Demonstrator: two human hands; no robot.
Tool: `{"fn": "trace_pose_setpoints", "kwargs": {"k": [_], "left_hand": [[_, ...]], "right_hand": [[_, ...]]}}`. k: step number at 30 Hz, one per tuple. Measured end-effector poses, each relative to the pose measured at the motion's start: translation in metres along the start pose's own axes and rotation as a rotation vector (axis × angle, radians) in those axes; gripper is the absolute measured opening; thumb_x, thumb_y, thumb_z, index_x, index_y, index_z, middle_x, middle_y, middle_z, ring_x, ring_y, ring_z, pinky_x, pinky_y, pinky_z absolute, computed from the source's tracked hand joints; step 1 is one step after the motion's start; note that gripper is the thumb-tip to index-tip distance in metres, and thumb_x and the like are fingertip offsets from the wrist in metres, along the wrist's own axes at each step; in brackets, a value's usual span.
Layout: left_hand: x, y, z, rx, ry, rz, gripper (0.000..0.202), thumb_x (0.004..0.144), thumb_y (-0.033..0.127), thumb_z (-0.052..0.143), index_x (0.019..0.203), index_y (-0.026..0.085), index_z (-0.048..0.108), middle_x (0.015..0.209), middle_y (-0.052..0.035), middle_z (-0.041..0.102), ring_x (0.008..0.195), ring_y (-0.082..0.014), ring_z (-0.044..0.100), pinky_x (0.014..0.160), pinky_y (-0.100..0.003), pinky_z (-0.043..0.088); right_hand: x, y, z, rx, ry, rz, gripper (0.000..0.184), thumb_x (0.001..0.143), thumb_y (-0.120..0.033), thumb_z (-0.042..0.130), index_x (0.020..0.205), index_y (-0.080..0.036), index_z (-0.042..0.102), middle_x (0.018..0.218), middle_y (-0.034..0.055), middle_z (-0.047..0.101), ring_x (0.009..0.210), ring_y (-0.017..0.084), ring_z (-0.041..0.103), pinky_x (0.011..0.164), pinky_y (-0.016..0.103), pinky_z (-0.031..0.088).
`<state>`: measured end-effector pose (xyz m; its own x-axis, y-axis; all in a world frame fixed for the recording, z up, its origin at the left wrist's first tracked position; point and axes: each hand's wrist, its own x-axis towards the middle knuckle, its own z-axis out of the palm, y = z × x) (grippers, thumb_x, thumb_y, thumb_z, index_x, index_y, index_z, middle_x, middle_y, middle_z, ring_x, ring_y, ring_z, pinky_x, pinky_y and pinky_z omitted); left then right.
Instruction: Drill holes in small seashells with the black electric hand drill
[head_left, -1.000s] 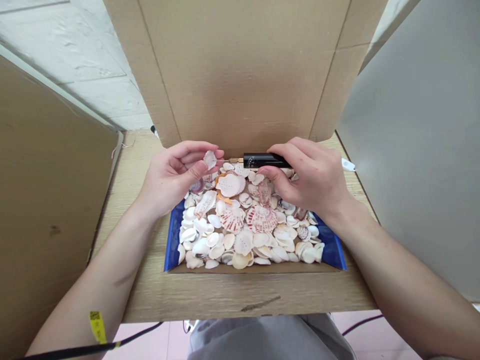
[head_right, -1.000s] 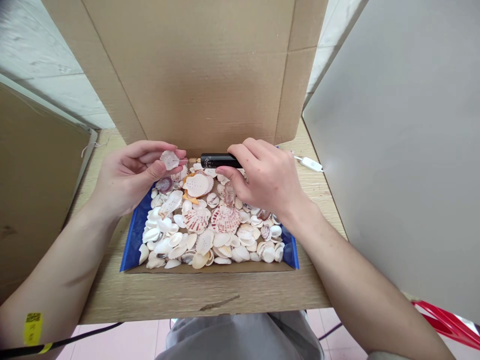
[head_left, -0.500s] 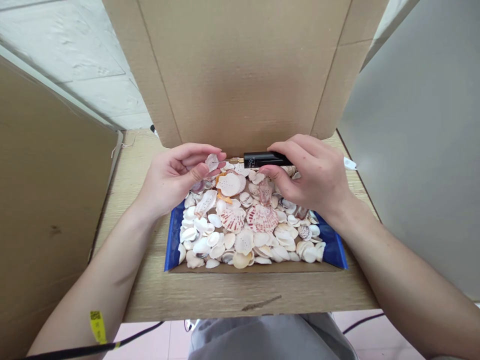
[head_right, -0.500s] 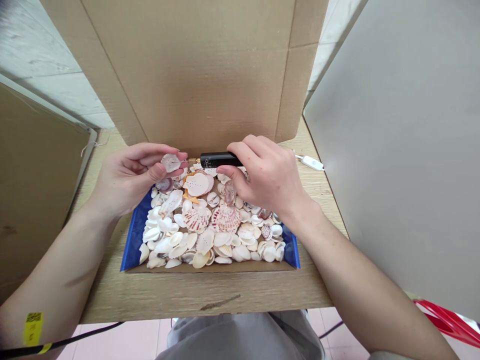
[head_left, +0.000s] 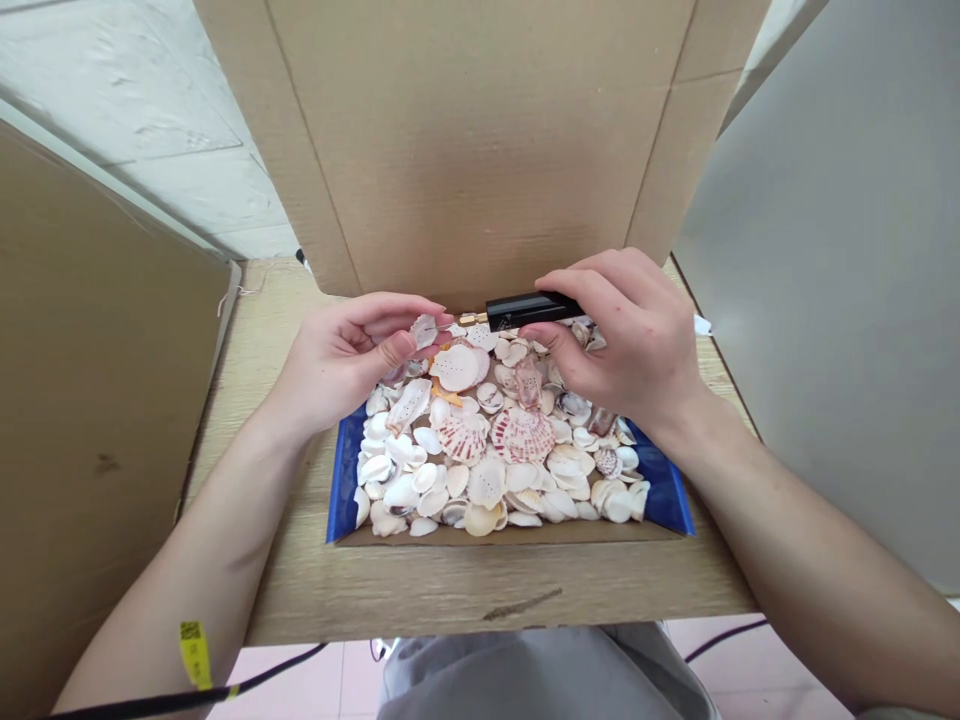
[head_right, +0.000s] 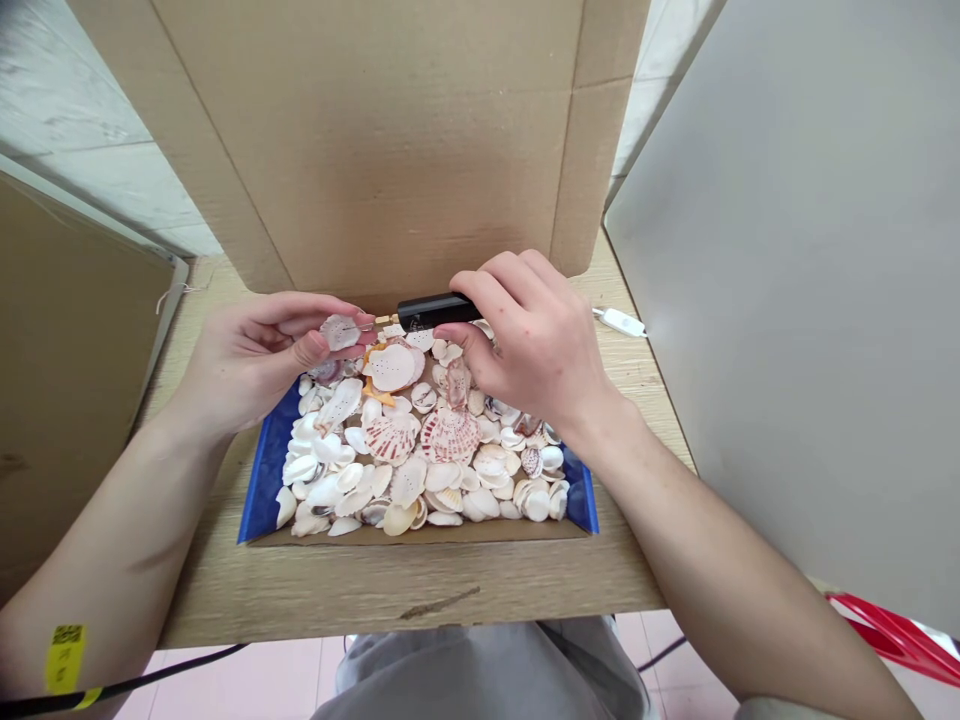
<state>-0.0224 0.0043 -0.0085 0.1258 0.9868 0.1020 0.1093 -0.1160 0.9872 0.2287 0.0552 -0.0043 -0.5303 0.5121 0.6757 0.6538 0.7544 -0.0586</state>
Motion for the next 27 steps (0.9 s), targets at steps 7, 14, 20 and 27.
{"fn": "trace_pose_setpoints", "kwargs": {"k": [7,14,20,27], "left_hand": [[-0.0002,0.0017,0.0010,-0.024,-0.047,-0.022,0.020,0.082,0.023,0.073,0.101,0.025,0.075,0.098,-0.0035,0.078,0.087,-0.0162,0.073,0.075,-0.021,0.058],[-0.0003,0.0059,0.0038,-0.063,-0.087,-0.051,0.019,0.079,0.022,0.075,0.097,0.026,0.076,0.097,-0.0020,0.078,0.090,-0.0198,0.074,0.077,-0.026,0.060],[-0.0004,0.0048,0.0020,-0.045,-0.065,-0.054,0.019,0.079,0.023,0.075,0.097,0.029,0.075,0.099,0.0000,0.077,0.094,-0.0191,0.073,0.079,-0.024,0.059],[0.0000,0.0039,0.0016,-0.026,-0.020,-0.078,0.019,0.080,0.025,0.074,0.099,0.026,0.074,0.102,-0.0019,0.077,0.090,-0.0160,0.073,0.074,-0.019,0.058]], "right_hand": [[0.0022,-0.0001,-0.0008,-0.018,0.269,-0.163,0.014,0.085,-0.018,0.063,0.098,-0.022,0.060,0.087,0.0036,0.067,0.079,0.018,0.059,0.070,0.032,0.049],[0.0014,-0.0007,-0.0035,-0.061,0.141,-0.032,0.014,0.091,-0.032,0.057,0.102,-0.025,0.061,0.097,0.0060,0.070,0.098,0.024,0.061,0.084,0.039,0.044],[-0.0019,0.0009,0.0002,-0.025,-0.109,0.052,0.039,0.094,-0.051,0.044,0.089,-0.017,0.062,0.079,0.0073,0.066,0.073,0.020,0.059,0.064,0.034,0.040],[-0.0032,-0.0013,0.0008,-0.021,-0.225,0.048,0.033,0.094,-0.049,0.044,0.087,-0.020,0.060,0.077,0.0054,0.064,0.071,0.019,0.057,0.059,0.032,0.039]]}}
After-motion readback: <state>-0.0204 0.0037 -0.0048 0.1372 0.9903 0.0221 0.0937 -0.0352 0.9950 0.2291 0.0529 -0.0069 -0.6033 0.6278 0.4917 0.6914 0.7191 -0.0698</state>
